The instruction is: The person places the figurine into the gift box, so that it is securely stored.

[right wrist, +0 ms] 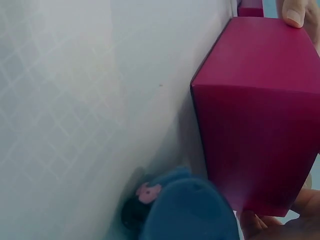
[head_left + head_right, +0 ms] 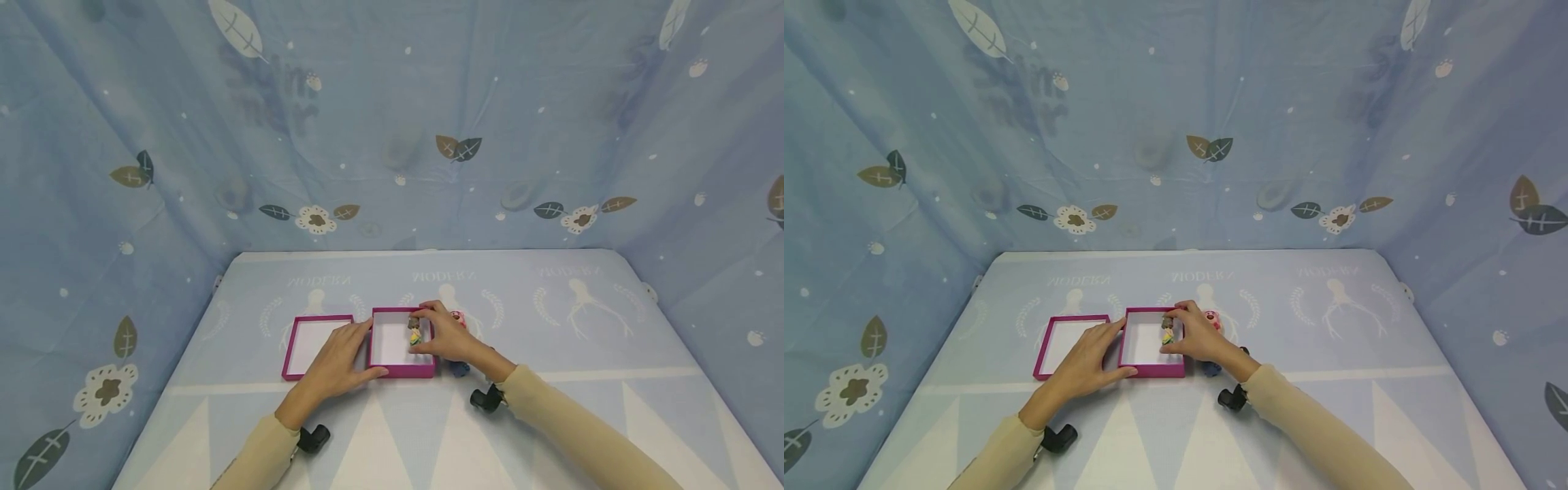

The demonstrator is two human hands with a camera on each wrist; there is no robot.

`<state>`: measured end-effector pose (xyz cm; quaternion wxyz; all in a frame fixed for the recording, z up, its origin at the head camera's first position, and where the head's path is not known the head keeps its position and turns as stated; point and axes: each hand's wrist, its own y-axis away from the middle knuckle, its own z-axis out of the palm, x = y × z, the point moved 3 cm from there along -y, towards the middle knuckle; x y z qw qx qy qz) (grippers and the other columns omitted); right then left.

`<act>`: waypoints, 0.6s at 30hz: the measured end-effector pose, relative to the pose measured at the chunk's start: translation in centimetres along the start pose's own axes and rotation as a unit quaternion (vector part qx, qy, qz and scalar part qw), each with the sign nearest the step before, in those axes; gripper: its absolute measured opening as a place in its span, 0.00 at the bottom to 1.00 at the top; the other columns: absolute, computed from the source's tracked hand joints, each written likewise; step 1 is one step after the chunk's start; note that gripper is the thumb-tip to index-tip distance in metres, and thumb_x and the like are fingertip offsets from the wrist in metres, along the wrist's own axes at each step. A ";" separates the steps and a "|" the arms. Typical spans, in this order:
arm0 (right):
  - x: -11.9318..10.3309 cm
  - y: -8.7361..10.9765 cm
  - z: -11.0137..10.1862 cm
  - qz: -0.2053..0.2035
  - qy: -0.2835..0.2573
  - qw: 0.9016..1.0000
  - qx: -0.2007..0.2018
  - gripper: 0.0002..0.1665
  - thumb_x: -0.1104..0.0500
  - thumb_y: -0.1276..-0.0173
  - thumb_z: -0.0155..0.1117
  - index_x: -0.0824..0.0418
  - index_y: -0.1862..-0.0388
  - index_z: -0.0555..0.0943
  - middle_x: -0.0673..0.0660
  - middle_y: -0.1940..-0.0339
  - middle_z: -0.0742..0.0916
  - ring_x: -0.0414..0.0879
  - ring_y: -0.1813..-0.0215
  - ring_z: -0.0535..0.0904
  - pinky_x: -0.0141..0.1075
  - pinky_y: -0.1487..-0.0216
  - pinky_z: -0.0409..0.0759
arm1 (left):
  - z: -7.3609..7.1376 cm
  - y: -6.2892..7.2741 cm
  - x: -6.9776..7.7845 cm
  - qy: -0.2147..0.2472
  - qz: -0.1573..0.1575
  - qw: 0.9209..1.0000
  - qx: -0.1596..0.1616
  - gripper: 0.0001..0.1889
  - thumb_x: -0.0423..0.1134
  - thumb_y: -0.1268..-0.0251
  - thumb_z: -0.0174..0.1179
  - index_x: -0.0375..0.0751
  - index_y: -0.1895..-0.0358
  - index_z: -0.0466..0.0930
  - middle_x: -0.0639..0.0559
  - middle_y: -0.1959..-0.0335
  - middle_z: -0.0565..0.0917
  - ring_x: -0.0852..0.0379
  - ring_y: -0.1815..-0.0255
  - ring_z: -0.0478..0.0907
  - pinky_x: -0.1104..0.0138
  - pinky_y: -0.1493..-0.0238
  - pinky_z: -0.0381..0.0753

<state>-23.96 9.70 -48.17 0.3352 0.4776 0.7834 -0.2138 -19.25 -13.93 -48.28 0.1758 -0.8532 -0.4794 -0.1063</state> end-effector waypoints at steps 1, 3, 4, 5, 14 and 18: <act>-0.1 0.0 0.0 0.002 -0.003 1.000 0.000 0.40 0.52 0.48 0.80 0.61 0.37 0.76 0.64 0.33 0.70 0.60 0.34 0.71 0.58 0.37 0.73 | 0.0 0.0 0.0 0.001 0.000 1.000 0.000 0.52 0.67 0.48 0.65 0.40 0.25 0.60 0.46 0.30 0.72 0.44 0.31 0.69 0.50 0.29 0.67; -0.1 0.1 0.1 0.012 -0.008 1.000 -0.003 0.40 0.52 0.48 0.80 0.60 0.37 0.76 0.64 0.32 0.69 0.61 0.33 0.70 0.59 0.36 0.72 | 0.0 0.0 0.0 0.001 0.001 1.000 0.000 0.52 0.67 0.48 0.65 0.39 0.25 0.60 0.46 0.30 0.72 0.44 0.31 0.69 0.50 0.29 0.66; -0.2 0.1 0.2 0.017 -0.010 1.000 -0.005 0.40 0.51 0.48 0.80 0.59 0.36 0.76 0.64 0.31 0.68 0.61 0.33 0.69 0.59 0.36 0.72 | 0.0 0.0 -0.1 0.001 0.002 1.000 0.000 0.52 0.67 0.48 0.65 0.39 0.25 0.60 0.46 0.30 0.72 0.44 0.31 0.69 0.50 0.29 0.66; -0.2 0.2 0.3 0.021 -0.012 1.000 -0.007 0.40 0.51 0.48 0.80 0.59 0.36 0.76 0.64 0.31 0.68 0.61 0.32 0.69 0.60 0.36 0.72 | 0.0 0.1 -0.1 0.001 0.002 1.000 0.000 0.52 0.67 0.48 0.65 0.39 0.25 0.60 0.46 0.30 0.72 0.44 0.31 0.69 0.50 0.29 0.66; 0.2 0.0 0.7 0.034 -0.015 0.999 -0.011 0.40 0.50 0.47 0.79 0.57 0.35 0.76 0.63 0.29 0.67 0.62 0.31 0.69 0.60 0.36 0.71 | 0.1 0.1 -0.1 0.001 0.003 1.000 0.004 0.52 0.68 0.48 0.65 0.40 0.25 0.59 0.46 0.30 0.72 0.44 0.31 0.69 0.50 0.29 0.66; 0.0 -0.1 0.7 0.031 -0.012 0.999 -0.006 0.40 0.51 0.48 0.80 0.58 0.36 0.77 0.65 0.31 0.69 0.62 0.32 0.69 0.60 0.36 0.71 | 0.0 0.1 -0.1 0.005 0.003 1.000 0.005 0.51 0.67 0.48 0.65 0.40 0.25 0.60 0.46 0.30 0.72 0.44 0.31 0.69 0.49 0.29 0.67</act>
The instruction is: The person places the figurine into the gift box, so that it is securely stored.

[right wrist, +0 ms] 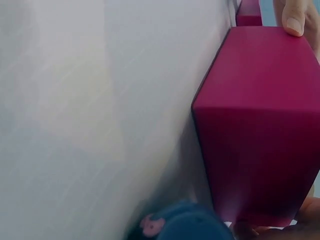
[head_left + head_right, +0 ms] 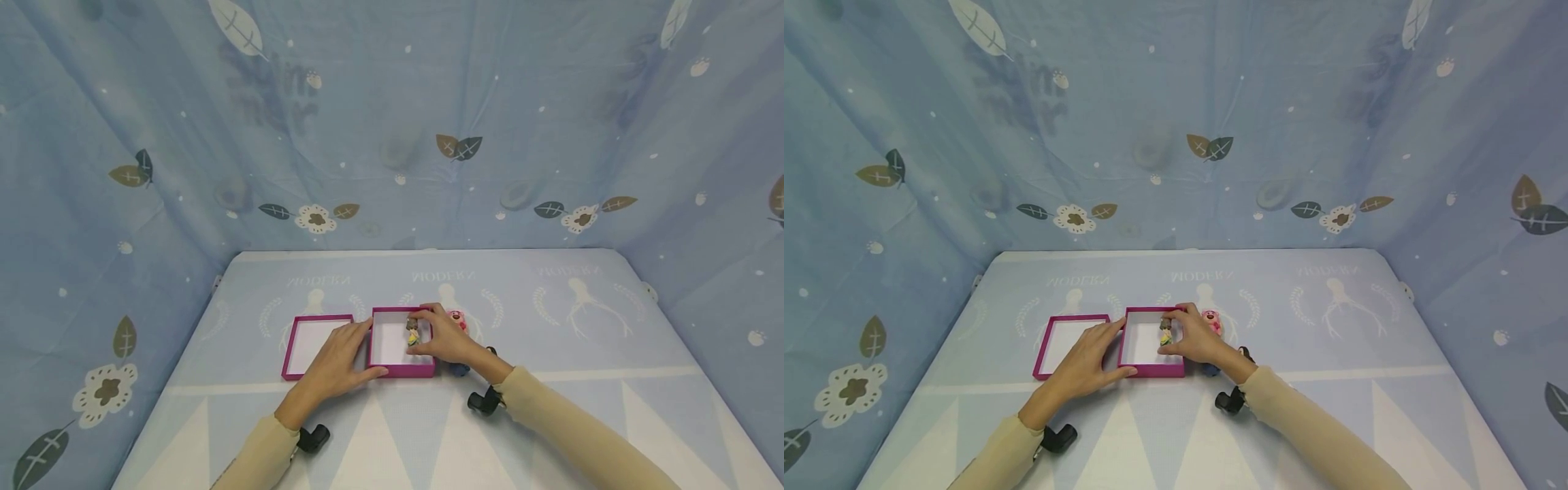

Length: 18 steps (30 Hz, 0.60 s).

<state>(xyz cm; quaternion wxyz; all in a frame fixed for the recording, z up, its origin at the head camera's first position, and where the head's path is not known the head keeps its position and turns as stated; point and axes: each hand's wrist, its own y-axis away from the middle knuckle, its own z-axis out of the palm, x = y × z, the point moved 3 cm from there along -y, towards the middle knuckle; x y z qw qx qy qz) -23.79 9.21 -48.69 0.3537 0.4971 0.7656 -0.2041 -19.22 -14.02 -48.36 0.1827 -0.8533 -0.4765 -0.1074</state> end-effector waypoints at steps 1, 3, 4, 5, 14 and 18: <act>0.0 0.0 0.0 0.000 0.001 1.000 0.002 0.40 0.51 0.49 0.80 0.59 0.37 0.77 0.65 0.31 0.69 0.62 0.32 0.69 0.60 0.36 0.72 | 0.0 0.0 0.0 0.001 -0.001 1.000 -0.001 0.51 0.67 0.48 0.65 0.40 0.25 0.60 0.46 0.30 0.72 0.44 0.31 0.69 0.49 0.29 0.66; 0.0 0.0 0.1 -0.001 0.000 1.000 0.005 0.40 0.51 0.49 0.80 0.60 0.37 0.77 0.65 0.32 0.69 0.62 0.32 0.70 0.60 0.36 0.72 | 0.0 0.0 0.0 0.002 -0.002 1.000 -0.002 0.51 0.67 0.48 0.65 0.40 0.25 0.59 0.46 0.30 0.72 0.44 0.30 0.69 0.49 0.29 0.66; 0.0 -0.1 0.1 -0.001 0.001 1.000 0.008 0.40 0.51 0.49 0.80 0.60 0.38 0.77 0.66 0.32 0.70 0.62 0.33 0.70 0.59 0.36 0.72 | 0.0 0.0 0.1 0.003 -0.003 1.000 -0.002 0.52 0.67 0.48 0.65 0.40 0.25 0.59 0.46 0.30 0.71 0.44 0.30 0.69 0.49 0.29 0.66; 0.0 -0.1 0.1 0.000 0.002 1.000 0.008 0.40 0.51 0.49 0.80 0.60 0.38 0.77 0.65 0.32 0.69 0.62 0.32 0.70 0.59 0.36 0.72 | 0.0 0.0 0.1 0.002 -0.003 1.000 -0.002 0.52 0.67 0.48 0.65 0.40 0.25 0.59 0.46 0.30 0.71 0.44 0.30 0.69 0.49 0.29 0.66; -0.2 -0.1 0.1 0.005 0.007 1.000 0.010 0.39 0.53 0.50 0.81 0.62 0.39 0.78 0.67 0.31 0.69 0.62 0.33 0.70 0.57 0.36 0.73 | -0.1 -0.1 0.1 0.008 -0.002 1.000 -0.002 0.52 0.67 0.48 0.65 0.40 0.25 0.59 0.45 0.30 0.72 0.43 0.31 0.69 0.48 0.29 0.66; -0.3 -0.1 0.0 0.011 0.009 1.000 0.005 0.39 0.53 0.51 0.81 0.61 0.39 0.78 0.68 0.31 0.69 0.63 0.33 0.71 0.58 0.36 0.73 | -0.1 -0.1 0.1 0.010 -0.004 1.000 -0.006 0.52 0.67 0.48 0.65 0.40 0.25 0.59 0.45 0.30 0.71 0.43 0.30 0.68 0.48 0.29 0.65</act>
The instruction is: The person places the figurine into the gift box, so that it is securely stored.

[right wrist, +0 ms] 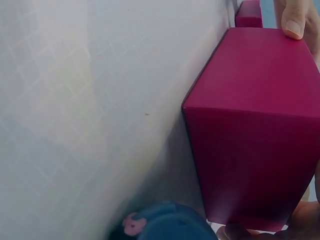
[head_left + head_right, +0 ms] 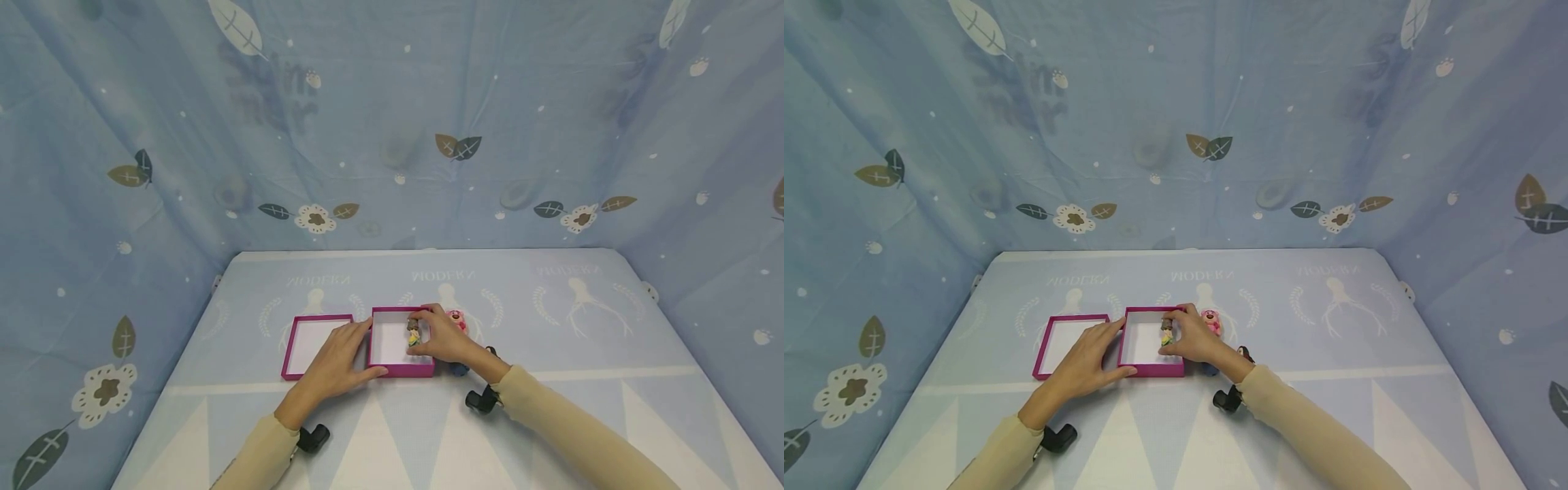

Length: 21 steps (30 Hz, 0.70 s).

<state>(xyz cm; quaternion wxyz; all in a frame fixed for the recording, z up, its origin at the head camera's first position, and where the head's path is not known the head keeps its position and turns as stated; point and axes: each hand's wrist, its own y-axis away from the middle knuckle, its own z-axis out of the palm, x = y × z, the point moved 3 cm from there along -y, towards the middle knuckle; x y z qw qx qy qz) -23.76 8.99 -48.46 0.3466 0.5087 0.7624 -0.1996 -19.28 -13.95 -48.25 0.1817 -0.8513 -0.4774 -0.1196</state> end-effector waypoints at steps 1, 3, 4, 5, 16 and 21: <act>0.0 0.0 0.0 0.002 0.000 1.000 -0.001 0.39 0.53 0.51 0.81 0.61 0.39 0.78 0.67 0.31 0.69 0.63 0.33 0.70 0.58 0.36 0.73 | 0.0 0.0 0.0 0.000 -0.001 1.000 -0.001 0.52 0.67 0.48 0.65 0.40 0.25 0.59 0.45 0.30 0.71 0.43 0.30 0.68 0.48 0.29 0.65; 0.0 0.0 0.0 0.005 0.003 1.000 -0.001 0.39 0.53 0.51 0.81 0.60 0.39 0.78 0.67 0.31 0.69 0.62 0.33 0.71 0.58 0.37 0.73 | 0.0 -0.1 0.0 -0.001 -0.002 1.000 -0.002 0.52 0.67 0.48 0.65 0.40 0.25 0.59 0.45 0.30 0.72 0.43 0.30 0.68 0.48 0.29 0.66; 0.0 0.0 0.0 0.005 0.004 1.000 0.000 0.39 0.52 0.51 0.81 0.60 0.39 0.78 0.67 0.32 0.69 0.62 0.33 0.71 0.58 0.37 0.74 | 0.0 -0.1 0.0 -0.001 -0.003 1.000 -0.002 0.52 0.67 0.47 0.65 0.40 0.25 0.59 0.45 0.30 0.71 0.43 0.30 0.68 0.48 0.29 0.66; 0.0 0.0 0.0 0.005 0.005 1.000 0.001 0.39 0.52 0.51 0.81 0.59 0.39 0.78 0.67 0.32 0.70 0.62 0.34 0.71 0.58 0.37 0.74 | 0.0 -0.1 0.1 -0.002 -0.003 1.000 -0.002 0.52 0.67 0.48 0.65 0.40 0.25 0.59 0.45 0.30 0.72 0.43 0.30 0.69 0.48 0.29 0.66; 0.0 0.0 0.2 0.019 0.017 1.000 0.013 0.40 0.51 0.53 0.82 0.58 0.39 0.79 0.63 0.39 0.74 0.57 0.39 0.75 0.55 0.41 0.77 | -0.2 -0.1 0.3 0.000 -0.001 1.000 -0.003 0.51 0.66 0.48 0.66 0.40 0.25 0.59 0.45 0.30 0.72 0.44 0.30 0.69 0.49 0.29 0.66; 0.0 0.0 0.2 0.015 0.013 1.000 0.014 0.40 0.53 0.53 0.82 0.58 0.39 0.79 0.64 0.41 0.75 0.57 0.40 0.75 0.55 0.41 0.77 | -0.2 -0.1 0.3 -0.001 0.000 1.000 -0.002 0.52 0.66 0.48 0.66 0.39 0.25 0.59 0.45 0.31 0.72 0.44 0.31 0.69 0.49 0.29 0.66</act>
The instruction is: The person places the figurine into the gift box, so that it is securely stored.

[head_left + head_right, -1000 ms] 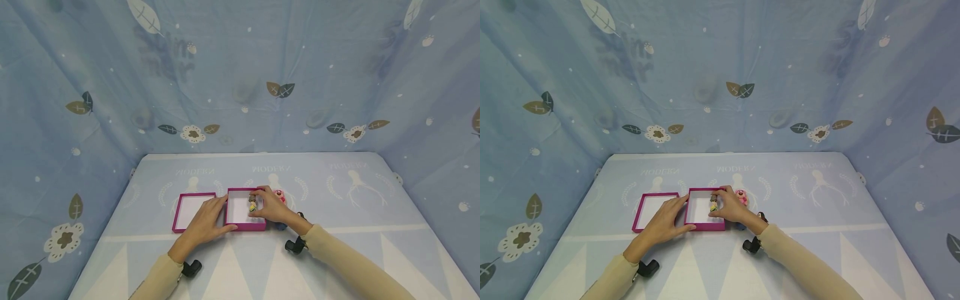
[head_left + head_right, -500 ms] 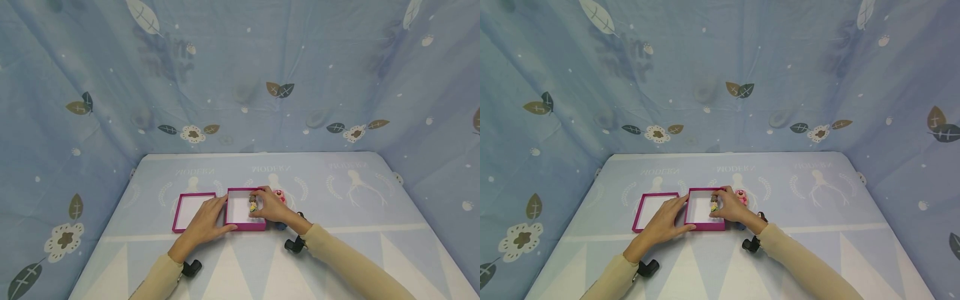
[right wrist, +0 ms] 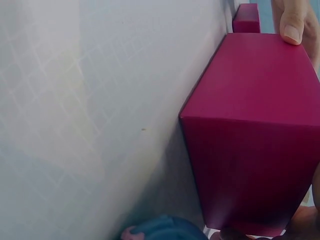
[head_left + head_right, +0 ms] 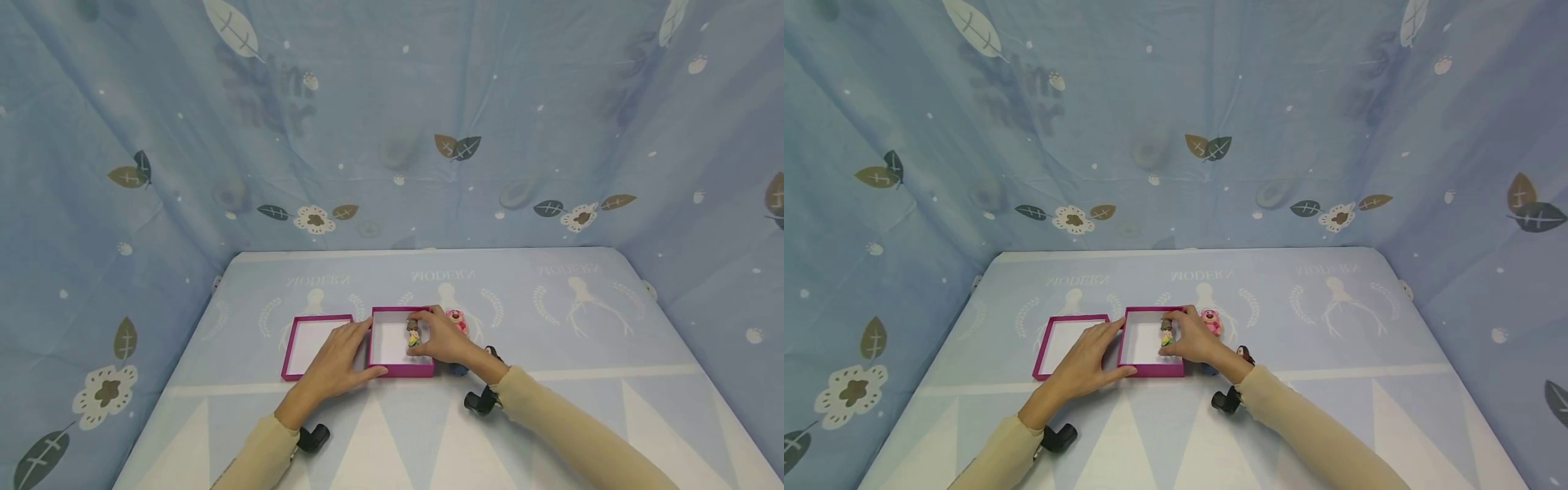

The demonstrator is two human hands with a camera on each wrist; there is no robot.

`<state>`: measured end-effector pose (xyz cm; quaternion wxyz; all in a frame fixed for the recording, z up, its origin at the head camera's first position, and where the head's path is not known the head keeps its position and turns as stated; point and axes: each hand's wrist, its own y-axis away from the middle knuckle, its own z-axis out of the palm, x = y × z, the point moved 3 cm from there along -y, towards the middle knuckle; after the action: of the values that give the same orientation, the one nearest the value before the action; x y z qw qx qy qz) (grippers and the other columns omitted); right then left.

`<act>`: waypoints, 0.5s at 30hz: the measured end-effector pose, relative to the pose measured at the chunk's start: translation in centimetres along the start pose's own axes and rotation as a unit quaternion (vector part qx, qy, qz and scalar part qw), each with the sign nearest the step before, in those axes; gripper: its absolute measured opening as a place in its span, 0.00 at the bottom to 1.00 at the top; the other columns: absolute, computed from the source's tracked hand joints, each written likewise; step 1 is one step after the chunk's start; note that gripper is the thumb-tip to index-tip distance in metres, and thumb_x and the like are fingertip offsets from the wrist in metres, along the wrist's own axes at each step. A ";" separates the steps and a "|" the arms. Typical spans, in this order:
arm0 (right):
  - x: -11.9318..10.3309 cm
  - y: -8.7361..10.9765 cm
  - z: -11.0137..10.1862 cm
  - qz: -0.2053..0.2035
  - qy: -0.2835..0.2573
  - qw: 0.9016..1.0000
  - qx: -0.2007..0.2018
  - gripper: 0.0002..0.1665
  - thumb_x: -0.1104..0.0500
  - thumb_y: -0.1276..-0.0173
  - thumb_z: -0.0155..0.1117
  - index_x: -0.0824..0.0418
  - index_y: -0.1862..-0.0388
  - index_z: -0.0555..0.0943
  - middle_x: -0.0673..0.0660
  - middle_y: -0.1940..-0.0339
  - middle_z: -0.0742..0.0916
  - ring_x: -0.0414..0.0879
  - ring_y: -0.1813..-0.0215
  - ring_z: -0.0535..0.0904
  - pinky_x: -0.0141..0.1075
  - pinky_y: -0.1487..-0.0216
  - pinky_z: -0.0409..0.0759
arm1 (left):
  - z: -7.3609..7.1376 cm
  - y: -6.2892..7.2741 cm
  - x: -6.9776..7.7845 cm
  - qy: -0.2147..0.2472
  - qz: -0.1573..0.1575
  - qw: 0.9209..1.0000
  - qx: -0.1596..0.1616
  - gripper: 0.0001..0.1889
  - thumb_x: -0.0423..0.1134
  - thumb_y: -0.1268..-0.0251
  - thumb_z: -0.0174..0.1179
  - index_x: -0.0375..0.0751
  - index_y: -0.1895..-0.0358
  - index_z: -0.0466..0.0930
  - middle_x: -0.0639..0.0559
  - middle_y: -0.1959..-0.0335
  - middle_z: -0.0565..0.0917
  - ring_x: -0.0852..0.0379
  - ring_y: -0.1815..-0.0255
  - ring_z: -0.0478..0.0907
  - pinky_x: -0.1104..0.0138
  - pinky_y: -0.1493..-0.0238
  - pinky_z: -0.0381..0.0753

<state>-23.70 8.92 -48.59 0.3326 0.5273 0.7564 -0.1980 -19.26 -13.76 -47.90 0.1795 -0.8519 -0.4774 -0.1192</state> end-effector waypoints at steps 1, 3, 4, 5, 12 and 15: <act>0.0 0.0 0.0 0.000 0.001 1.000 0.000 0.40 0.53 0.53 0.82 0.58 0.39 0.79 0.64 0.41 0.75 0.57 0.40 0.75 0.55 0.41 0.77 | 0.0 0.0 0.0 0.000 0.001 1.000 0.001 0.52 0.66 0.48 0.66 0.39 0.25 0.59 0.45 0.31 0.72 0.43 0.31 0.69 0.49 0.29 0.66; -0.1 0.0 0.0 0.001 0.005 1.000 -0.002 0.40 0.52 0.53 0.82 0.59 0.39 0.79 0.64 0.41 0.75 0.57 0.40 0.75 0.54 0.41 0.77 | 0.0 0.0 -0.1 0.001 0.004 1.000 0.003 0.52 0.66 0.48 0.66 0.39 0.25 0.59 0.45 0.30 0.72 0.43 0.31 0.69 0.48 0.29 0.66; -0.1 0.0 -0.1 0.002 0.006 1.000 -0.002 0.41 0.52 0.53 0.82 0.59 0.39 0.78 0.64 0.41 0.75 0.57 0.40 0.75 0.54 0.41 0.77 | 0.0 0.0 -0.1 0.000 0.005 1.000 0.003 0.52 0.66 0.48 0.66 0.39 0.25 0.59 0.46 0.30 0.72 0.43 0.31 0.69 0.48 0.29 0.66; -0.1 0.0 -0.1 0.003 0.008 1.000 -0.003 0.41 0.52 0.53 0.82 0.59 0.39 0.78 0.64 0.41 0.75 0.57 0.40 0.75 0.54 0.41 0.77 | 0.0 0.0 -0.1 0.001 0.005 1.000 0.004 0.52 0.66 0.48 0.66 0.39 0.25 0.59 0.46 0.30 0.72 0.43 0.31 0.69 0.48 0.29 0.66; -0.2 -0.1 -0.1 0.003 0.013 1.000 -0.006 0.41 0.51 0.52 0.82 0.59 0.38 0.78 0.63 0.42 0.76 0.56 0.40 0.76 0.54 0.42 0.78 | 0.0 -0.1 -0.3 -0.001 0.002 1.000 -0.003 0.53 0.67 0.48 0.65 0.40 0.24 0.57 0.45 0.30 0.71 0.42 0.30 0.68 0.49 0.29 0.65; -0.3 -0.1 -0.2 0.002 0.015 1.000 -0.007 0.41 0.51 0.52 0.82 0.59 0.38 0.78 0.62 0.43 0.77 0.56 0.41 0.76 0.54 0.42 0.78 | 0.0 -0.1 -0.3 -0.002 -0.002 1.000 -0.007 0.53 0.68 0.48 0.65 0.41 0.24 0.57 0.45 0.30 0.71 0.43 0.29 0.68 0.49 0.28 0.65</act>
<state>-23.73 8.80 -48.26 0.3253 0.5296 0.7615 -0.1840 -19.46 -13.94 -47.96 0.1725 -0.8526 -0.4783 -0.1208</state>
